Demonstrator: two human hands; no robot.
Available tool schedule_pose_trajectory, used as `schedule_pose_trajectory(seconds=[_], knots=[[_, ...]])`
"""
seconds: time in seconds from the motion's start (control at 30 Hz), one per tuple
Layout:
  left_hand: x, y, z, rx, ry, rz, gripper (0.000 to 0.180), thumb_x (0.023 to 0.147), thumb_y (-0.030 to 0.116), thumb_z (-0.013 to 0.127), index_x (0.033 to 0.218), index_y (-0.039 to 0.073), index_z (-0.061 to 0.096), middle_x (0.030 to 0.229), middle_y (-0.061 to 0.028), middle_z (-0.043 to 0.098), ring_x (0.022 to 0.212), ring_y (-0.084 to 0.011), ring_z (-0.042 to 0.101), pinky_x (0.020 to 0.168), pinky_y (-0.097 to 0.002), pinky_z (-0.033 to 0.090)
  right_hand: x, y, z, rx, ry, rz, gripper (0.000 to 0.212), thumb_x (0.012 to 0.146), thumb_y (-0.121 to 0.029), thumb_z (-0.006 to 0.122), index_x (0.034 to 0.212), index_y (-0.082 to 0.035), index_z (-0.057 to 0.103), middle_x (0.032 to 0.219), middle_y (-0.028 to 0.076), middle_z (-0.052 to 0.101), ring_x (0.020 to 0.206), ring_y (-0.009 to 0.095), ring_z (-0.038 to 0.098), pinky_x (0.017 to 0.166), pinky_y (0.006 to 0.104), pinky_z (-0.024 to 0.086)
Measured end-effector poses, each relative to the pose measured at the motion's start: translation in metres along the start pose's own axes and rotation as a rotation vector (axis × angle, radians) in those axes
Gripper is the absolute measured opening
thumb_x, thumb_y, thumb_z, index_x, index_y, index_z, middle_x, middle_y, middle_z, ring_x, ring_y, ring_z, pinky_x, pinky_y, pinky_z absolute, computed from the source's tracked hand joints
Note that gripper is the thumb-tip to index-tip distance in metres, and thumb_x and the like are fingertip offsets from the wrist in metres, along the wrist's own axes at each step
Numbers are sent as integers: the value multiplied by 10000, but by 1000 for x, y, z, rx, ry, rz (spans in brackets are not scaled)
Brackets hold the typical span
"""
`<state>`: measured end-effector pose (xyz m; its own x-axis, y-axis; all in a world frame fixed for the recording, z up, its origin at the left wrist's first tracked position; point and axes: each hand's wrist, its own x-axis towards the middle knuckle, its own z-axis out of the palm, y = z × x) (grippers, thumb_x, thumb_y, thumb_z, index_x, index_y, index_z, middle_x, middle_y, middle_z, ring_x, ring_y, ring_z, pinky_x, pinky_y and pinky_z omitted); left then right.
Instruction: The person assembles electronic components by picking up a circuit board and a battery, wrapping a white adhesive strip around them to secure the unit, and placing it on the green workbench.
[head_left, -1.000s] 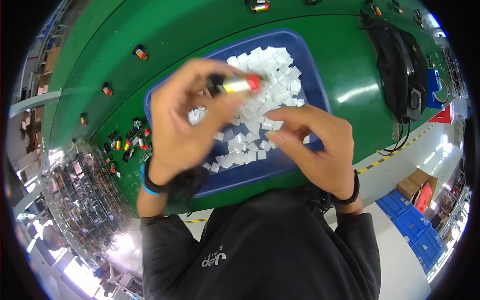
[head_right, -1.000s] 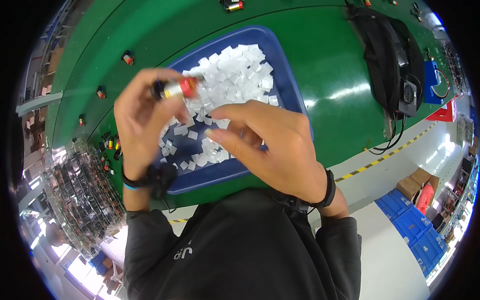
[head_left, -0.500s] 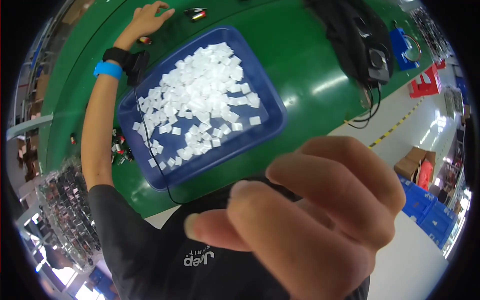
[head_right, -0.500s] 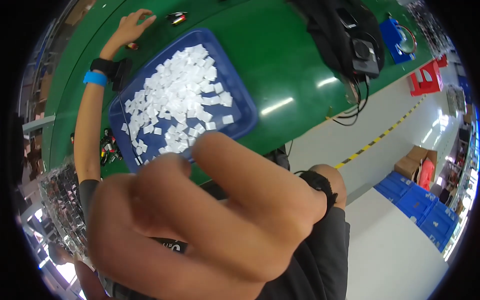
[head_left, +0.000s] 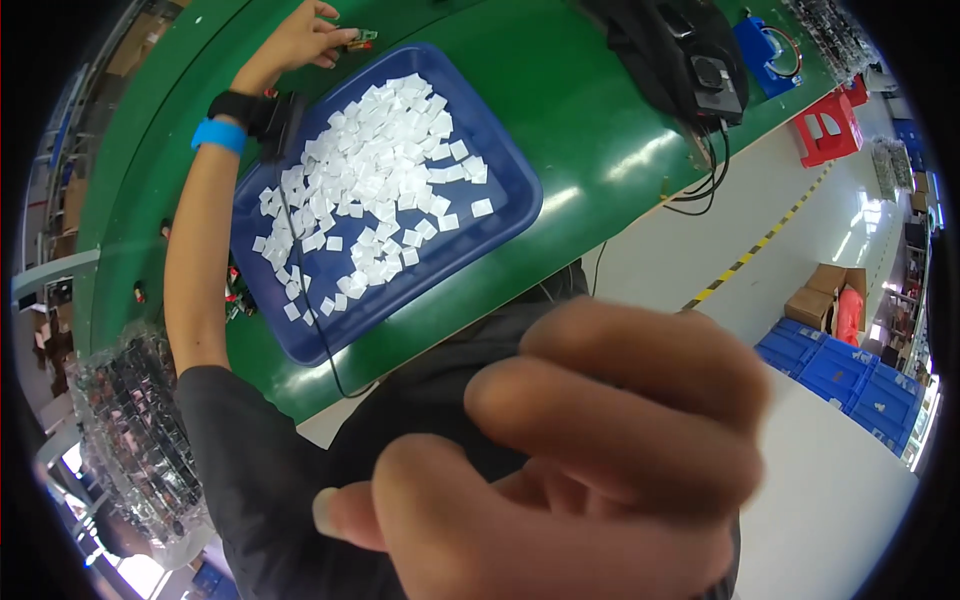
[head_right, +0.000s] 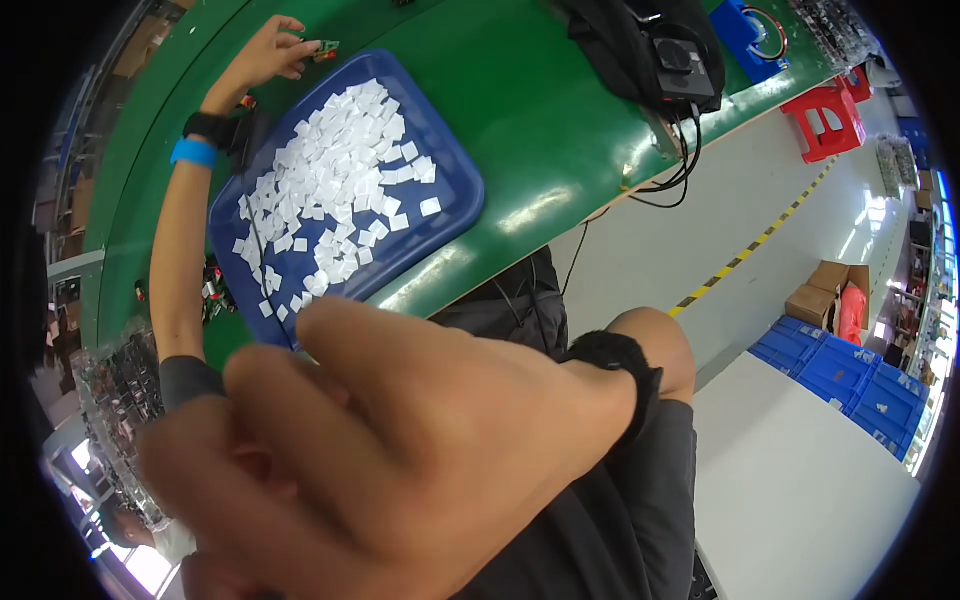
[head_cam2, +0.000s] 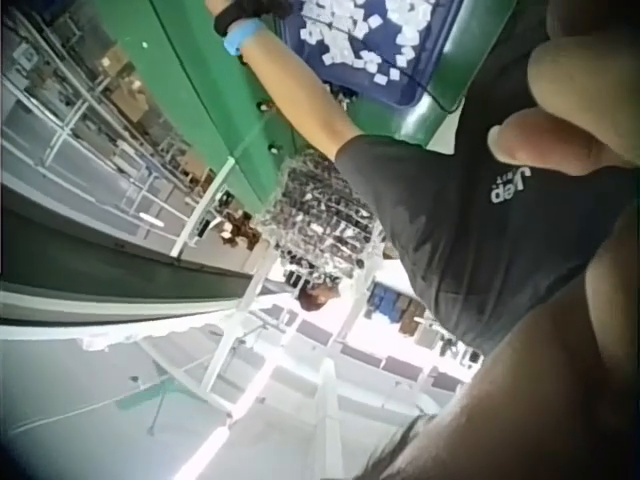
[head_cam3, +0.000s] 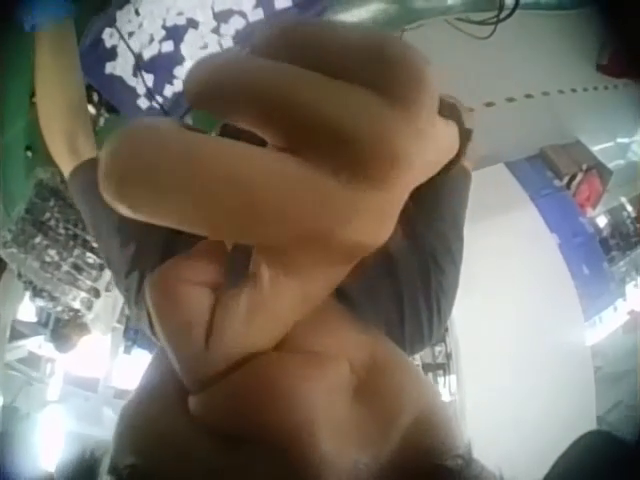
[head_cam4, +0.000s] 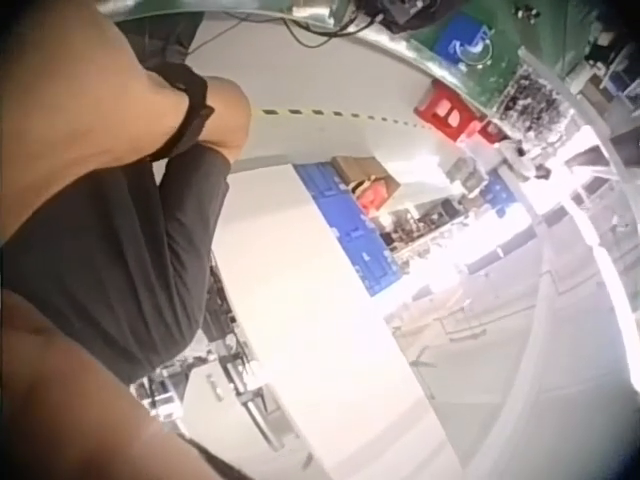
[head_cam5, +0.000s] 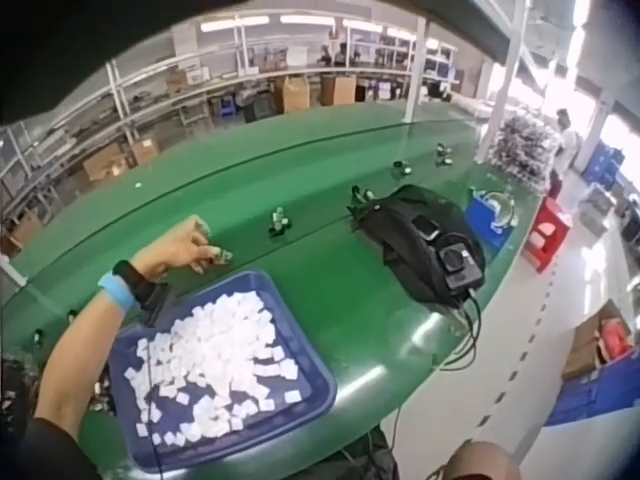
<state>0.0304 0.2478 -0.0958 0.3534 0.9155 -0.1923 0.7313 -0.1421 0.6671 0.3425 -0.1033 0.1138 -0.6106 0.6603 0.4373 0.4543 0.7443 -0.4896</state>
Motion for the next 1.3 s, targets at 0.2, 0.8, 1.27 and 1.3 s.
schedule_pose_trajectory(seconds=[0.2,0.8,1.27,1.3], knots=[[-115,75,12,-346,30,202,329,943,137,689,1224,-25,632,979,-100,666,783,-158,685,693,-263,558,-5,62,69,175,-45,199,206,811,-122,788,935,-92,626,756,21,628,597,152,619,533,235,448],[-248,119,44,-342,163,135,299,795,-55,719,1073,51,692,1081,-99,564,975,-212,626,771,-291,597,56,102,135,535,58,420,160,867,41,719,1018,29,665,908,102,699,736,119,671,646,223,515],[-240,106,55,-381,291,464,320,778,-52,708,1076,41,639,1235,-157,546,1026,-246,645,838,-346,581,39,123,144,452,224,219,217,765,122,779,925,47,653,972,191,731,813,186,716,678,271,564],[-241,112,54,-555,252,342,366,801,-27,708,1147,31,601,1253,-157,539,1022,-235,647,838,-342,580,39,122,143,412,214,222,215,761,121,781,916,45,652,964,190,734,802,191,718,670,271,564]])
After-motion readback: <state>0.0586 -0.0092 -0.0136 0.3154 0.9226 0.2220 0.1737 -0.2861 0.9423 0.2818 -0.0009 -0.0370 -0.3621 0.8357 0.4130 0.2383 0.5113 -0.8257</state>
